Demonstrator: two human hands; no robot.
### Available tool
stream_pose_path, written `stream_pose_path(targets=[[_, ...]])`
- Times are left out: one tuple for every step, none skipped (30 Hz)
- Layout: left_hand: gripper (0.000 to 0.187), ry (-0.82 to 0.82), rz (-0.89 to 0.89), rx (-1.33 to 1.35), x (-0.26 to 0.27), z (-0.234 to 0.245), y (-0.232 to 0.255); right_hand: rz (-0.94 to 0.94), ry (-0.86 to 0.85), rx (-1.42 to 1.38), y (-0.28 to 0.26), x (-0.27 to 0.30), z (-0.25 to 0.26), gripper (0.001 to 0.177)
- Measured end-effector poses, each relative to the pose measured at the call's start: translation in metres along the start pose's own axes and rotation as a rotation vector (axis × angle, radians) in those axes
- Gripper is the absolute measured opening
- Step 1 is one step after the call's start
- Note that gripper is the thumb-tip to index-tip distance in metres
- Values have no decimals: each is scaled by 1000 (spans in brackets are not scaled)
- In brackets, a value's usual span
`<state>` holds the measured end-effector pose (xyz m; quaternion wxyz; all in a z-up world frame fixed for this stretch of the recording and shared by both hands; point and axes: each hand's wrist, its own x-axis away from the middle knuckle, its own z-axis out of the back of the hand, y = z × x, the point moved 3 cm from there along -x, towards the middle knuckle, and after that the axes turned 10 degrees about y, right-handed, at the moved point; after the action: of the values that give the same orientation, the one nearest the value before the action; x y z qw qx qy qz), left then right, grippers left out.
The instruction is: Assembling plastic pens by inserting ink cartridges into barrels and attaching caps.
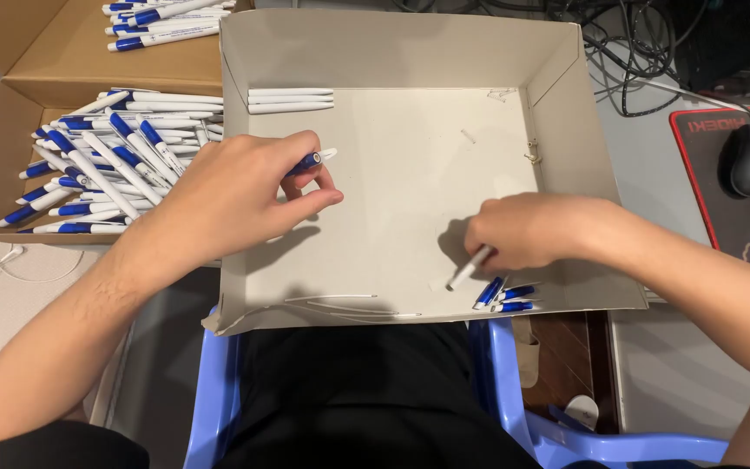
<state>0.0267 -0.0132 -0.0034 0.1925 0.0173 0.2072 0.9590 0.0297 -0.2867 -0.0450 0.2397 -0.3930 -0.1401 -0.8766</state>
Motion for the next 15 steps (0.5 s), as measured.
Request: stream_pose_path(targets=[[39,0,0,0,0,0,0,0,1,0,0,1,-1,20],[39,4,-6,-2,0,0,-1,14,-26,-9,1,2,-3,19],[39,8,-15,-5,0,-1,-1,26,-52,-19,1,4,-5,19],[39,9,-17,-5,-1,0,0,24,-51,-20,1,5,-3,19],[40,13,-21,-3,-1,0,0,28,-58,-45,1,7,-1,17],[40,17,-25,0,-1,0,0,33,-65,-70,0,8,0,16],[40,17,-25,-1,-1,0,0,33,-64,-71,3,6,-1,16],[39,17,-27,1,-1,0,0,96,-69,-108,3,4,-1,16],[39,20,-30,3,-1,0,0,157,-72,-144,4,3,-2,17],[39,21,-31,2,-2,0,0,156,-71,-144,6,2,1,17],[39,15,-24,2,-1,0,0,190,-104,-170,5,2,2,17],[40,9,-16,1,-1,0,-1,223,-138,-197,5,2,3,16],[40,8,-14,2,-1,0,-2,225,-139,-196,6,0,3,16],[40,9,-16,-3,-1,-1,-3,193,-28,-222,9,-3,6,17],[40,11,-22,-8,-2,-2,-3,158,84,-249,12,-5,10,17]])
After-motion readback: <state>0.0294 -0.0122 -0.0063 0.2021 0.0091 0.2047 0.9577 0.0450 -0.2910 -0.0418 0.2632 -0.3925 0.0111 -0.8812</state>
